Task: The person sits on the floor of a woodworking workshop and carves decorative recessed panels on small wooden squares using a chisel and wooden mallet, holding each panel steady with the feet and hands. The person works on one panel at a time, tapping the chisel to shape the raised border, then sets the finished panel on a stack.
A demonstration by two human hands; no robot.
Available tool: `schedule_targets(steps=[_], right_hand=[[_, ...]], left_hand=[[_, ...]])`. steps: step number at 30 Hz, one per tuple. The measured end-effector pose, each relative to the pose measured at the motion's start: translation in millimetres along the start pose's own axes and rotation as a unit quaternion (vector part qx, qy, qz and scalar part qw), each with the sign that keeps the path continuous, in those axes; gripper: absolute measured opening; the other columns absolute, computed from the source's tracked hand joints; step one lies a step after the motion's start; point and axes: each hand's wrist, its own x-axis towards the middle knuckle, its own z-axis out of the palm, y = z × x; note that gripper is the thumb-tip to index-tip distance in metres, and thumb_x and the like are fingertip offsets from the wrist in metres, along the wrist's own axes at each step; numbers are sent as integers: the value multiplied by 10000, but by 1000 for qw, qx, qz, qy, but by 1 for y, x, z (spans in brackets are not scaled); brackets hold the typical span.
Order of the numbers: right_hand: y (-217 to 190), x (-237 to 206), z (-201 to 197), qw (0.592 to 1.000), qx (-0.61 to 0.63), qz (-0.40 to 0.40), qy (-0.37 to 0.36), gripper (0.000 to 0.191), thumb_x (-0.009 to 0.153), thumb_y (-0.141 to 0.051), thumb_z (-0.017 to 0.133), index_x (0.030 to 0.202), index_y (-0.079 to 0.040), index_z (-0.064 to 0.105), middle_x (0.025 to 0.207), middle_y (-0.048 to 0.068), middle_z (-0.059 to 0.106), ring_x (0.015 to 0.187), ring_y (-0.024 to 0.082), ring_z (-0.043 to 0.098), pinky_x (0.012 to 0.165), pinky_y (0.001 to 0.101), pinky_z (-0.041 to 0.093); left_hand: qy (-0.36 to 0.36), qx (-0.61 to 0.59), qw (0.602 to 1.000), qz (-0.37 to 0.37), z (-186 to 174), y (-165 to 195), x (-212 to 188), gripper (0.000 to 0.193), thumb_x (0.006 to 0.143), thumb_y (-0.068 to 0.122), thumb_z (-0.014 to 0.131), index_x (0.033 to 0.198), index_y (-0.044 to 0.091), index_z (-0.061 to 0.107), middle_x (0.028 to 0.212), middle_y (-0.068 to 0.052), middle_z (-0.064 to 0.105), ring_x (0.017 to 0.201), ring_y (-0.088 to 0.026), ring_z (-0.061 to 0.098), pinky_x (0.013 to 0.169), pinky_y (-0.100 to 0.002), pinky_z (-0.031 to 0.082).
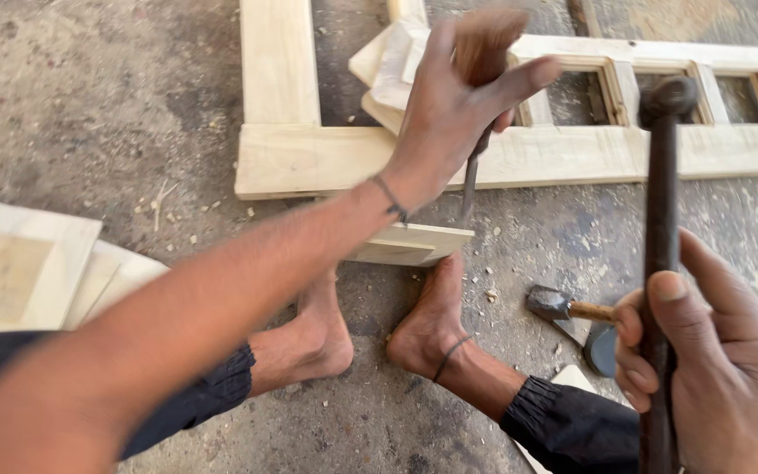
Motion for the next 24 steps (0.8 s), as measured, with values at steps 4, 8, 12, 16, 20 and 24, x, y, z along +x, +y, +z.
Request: schedule_targets(steps=[4, 8, 12, 16, 20, 24], right_hand=[[4, -2, -3, 999, -24, 2, 25, 573, 1128, -190, 521, 1661, 5, 439, 727, 139, 580, 480, 135, 498, 361, 268, 381], [8, -3, -6, 1000, -17, -3, 16, 587, 1120, -192, 524, 1667, 0, 435, 702, 131, 584, 466, 124, 507, 349, 261, 397], [12, -2, -11, 1000, -14, -1, 20, 584, 1109, -189, 523, 1655, 0, 438, 692, 128, 589, 464, 121, 510, 343, 257, 388], [15, -4, -12, 1000, -19, -4, 17, 588, 1113, -181, 521, 1665, -5, 422, 695, 134, 605, 463, 119, 522, 334, 254, 393], [11, -2, -6, 999, -46, -16, -4, 597, 1077, -154, 542, 1643, -2, 426, 688, 119, 617, 450, 115, 520, 327, 260, 391], [-7, 9, -3, 985, -106, -118, -73, 635, 1037, -125, 578, 1637, -7, 406, 730, 90, 655, 425, 91, 556, 330, 254, 407]], left_hand=[[45, -28, 989, -138, 0, -29, -31, 442, 817, 407, 864, 1059, 97, 661, 842, -13, 676, 690, -68, 615, 618, -197, 557], [107, -29, 981, -159, -17, -38, -51, 311, 862, 339, 875, 909, 103, 678, 776, 2, 647, 671, -80, 597, 594, -207, 514], [121, -42, 978, -162, -27, -32, -57, 284, 863, 345, 860, 884, 135, 669, 726, 28, 635, 634, -58, 577, 538, -206, 475], [125, -3, 980, -154, -22, -28, -61, 271, 882, 360, 825, 877, 146, 658, 727, 38, 635, 613, -40, 577, 507, -199, 487], [111, 92, 981, -126, -12, -33, -69, 257, 928, 382, 774, 869, 150, 681, 716, 43, 666, 606, -29, 619, 515, -198, 550], [84, 171, 973, -131, -6, -41, -72, 331, 952, 384, 750, 788, 128, 619, 639, 43, 553, 522, -37, 511, 444, -205, 465]])
